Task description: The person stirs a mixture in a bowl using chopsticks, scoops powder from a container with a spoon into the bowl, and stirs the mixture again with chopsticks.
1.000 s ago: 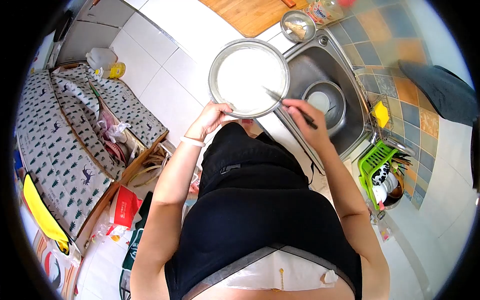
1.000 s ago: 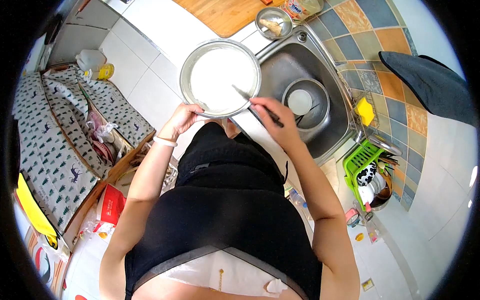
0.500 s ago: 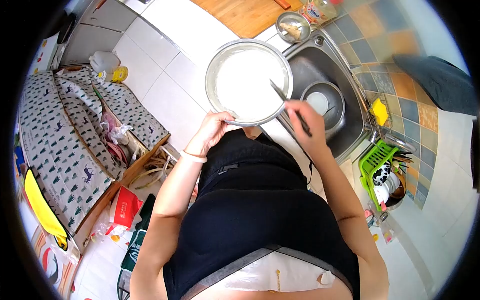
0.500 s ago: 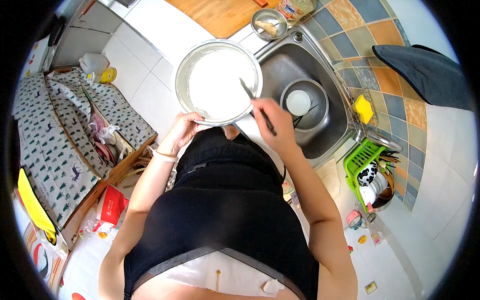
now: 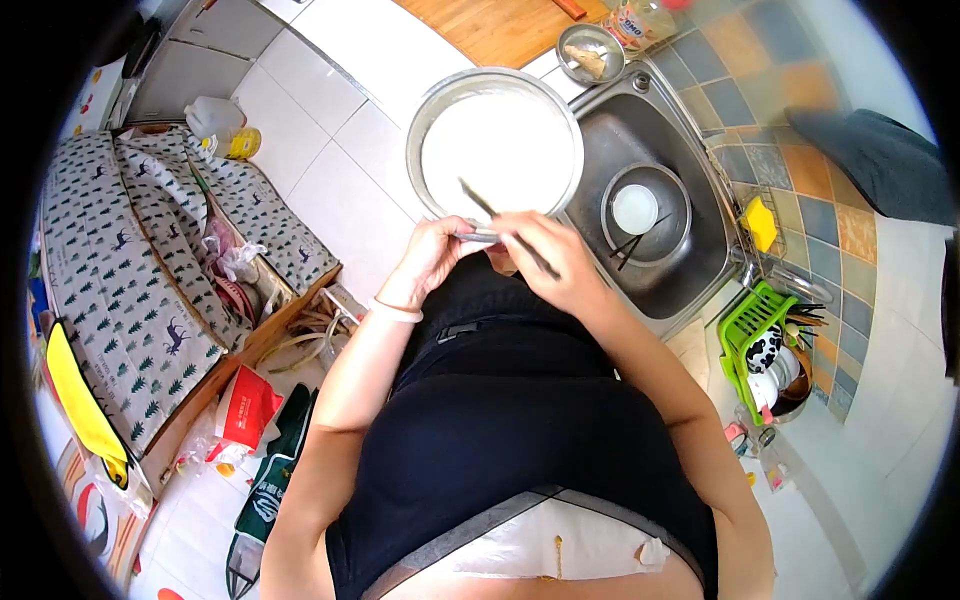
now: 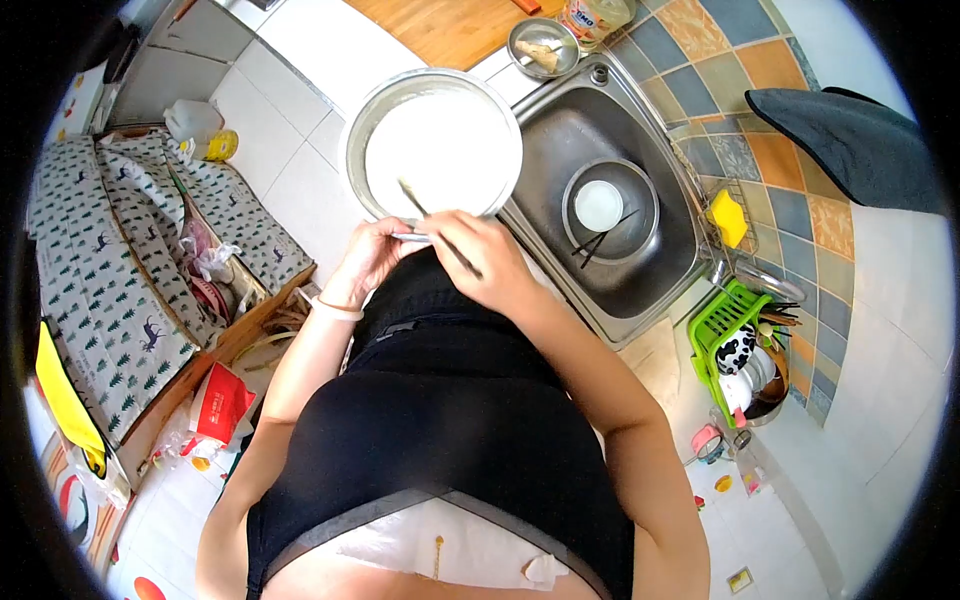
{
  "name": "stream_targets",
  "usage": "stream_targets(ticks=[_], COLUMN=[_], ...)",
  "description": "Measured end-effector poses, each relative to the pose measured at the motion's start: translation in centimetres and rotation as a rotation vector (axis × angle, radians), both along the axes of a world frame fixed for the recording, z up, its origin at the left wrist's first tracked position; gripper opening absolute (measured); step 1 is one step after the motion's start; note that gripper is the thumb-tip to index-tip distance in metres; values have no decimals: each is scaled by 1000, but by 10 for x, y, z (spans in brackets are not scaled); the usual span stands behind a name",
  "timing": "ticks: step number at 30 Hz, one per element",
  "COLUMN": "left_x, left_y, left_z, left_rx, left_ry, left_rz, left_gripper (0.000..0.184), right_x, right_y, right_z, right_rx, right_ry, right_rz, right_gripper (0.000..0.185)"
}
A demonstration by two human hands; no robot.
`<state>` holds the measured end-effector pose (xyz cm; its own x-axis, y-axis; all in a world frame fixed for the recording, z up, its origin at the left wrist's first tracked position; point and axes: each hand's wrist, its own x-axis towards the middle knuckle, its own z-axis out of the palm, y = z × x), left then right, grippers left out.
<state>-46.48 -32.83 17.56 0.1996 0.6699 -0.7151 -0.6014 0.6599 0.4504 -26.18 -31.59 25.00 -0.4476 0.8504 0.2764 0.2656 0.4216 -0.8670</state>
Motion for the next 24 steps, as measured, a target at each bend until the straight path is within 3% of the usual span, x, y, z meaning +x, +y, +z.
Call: stream_targets(ticks=[4,9,10,14,17,20,22,24], left_x=[-13,-11,-8,-8,-20,-19,-19,-19], left_y=[-9,-4,-6,-10,-9,-6,-4,-2], left_z=[24,7,4,23,27,16,23,31], left_rx=[81,58,52,70,54,99,109,115], left_ry=[-1,51,44,58,150,144,183,236], left_rz=[43,80,64,67,74,110,93,74], left_gripper=[26,21,20,21,29,30,27,27], right_x=[38,11,-5,17,38,27,28,32], right_y=[28,-3,2,41,19,14,26,24], right_z=[0,14,8,-5,5,-2,-1,-22], right_rx=[-59,-197,-113,-13,-186,-435,-506,-451], right_ry=[-39,-55,6,38,-99,171,383,349], right_rz=[-189,41,63,-157,-150,-100,-280,-269], right_gripper=[21,13,14,15,13,22,28,30])
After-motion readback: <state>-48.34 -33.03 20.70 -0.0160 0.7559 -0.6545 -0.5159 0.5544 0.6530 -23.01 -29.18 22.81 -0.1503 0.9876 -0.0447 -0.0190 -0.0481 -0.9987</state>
